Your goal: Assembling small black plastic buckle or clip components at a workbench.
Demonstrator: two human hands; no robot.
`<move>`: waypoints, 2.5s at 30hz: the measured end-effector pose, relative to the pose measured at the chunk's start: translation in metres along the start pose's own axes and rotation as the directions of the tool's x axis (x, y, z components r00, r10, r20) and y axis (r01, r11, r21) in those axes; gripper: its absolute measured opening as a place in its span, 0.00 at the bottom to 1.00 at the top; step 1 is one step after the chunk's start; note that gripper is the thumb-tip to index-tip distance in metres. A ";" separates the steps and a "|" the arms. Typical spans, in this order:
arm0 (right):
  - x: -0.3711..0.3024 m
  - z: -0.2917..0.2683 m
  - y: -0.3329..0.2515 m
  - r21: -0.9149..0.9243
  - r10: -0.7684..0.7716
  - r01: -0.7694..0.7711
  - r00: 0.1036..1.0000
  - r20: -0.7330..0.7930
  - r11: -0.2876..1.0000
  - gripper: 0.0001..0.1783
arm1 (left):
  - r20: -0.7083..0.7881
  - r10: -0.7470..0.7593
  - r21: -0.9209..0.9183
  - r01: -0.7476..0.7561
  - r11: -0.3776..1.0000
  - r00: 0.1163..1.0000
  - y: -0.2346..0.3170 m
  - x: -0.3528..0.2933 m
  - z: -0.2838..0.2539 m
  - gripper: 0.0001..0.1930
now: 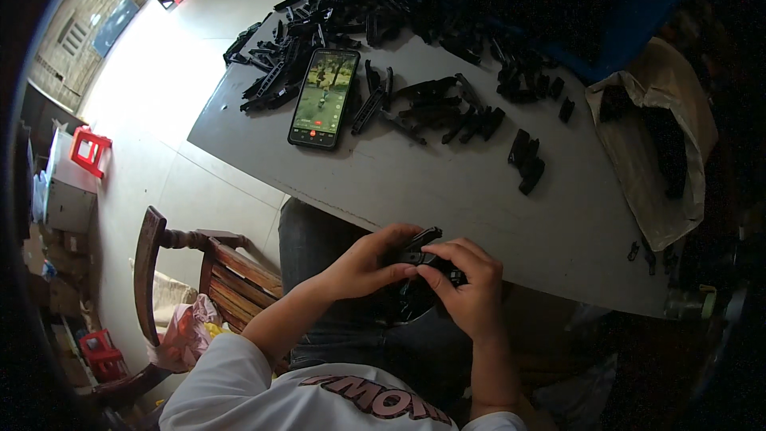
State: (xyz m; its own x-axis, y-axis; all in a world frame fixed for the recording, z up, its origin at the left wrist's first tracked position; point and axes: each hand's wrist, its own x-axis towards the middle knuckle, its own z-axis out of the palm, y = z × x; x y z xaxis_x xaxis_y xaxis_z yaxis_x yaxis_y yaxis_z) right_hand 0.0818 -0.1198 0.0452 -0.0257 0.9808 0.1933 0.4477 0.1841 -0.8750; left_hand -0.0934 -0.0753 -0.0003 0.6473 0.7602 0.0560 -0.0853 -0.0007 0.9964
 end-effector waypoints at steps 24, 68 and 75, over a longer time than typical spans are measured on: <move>-0.036 0.014 0.040 0.113 0.204 -0.189 0.969 -0.138 0.975 0.04 | -0.223 0.329 0.817 -0.008 0.576 0.917 0.014 0.064 -0.044 0.19; 0.002 0.020 0.015 0.299 0.008 0.105 0.935 -0.354 0.948 0.19 | 0.045 -0.003 0.174 -0.005 0.985 0.999 0.020 0.030 0.002 0.19; 0.000 0.030 0.028 0.830 0.238 -0.004 0.959 -0.155 0.558 0.20 | 0.074 -0.060 0.224 0.042 0.974 0.995 0.031 0.028 0.007 0.18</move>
State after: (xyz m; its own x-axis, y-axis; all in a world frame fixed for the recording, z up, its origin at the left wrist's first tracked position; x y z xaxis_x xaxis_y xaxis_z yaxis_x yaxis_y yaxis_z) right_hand 0.0676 -0.1126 0.0076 0.2208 0.9742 0.0458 -0.4915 0.1518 -0.8576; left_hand -0.0726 -0.0592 0.0327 0.7058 0.7084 0.0003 0.1138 -0.1138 0.9870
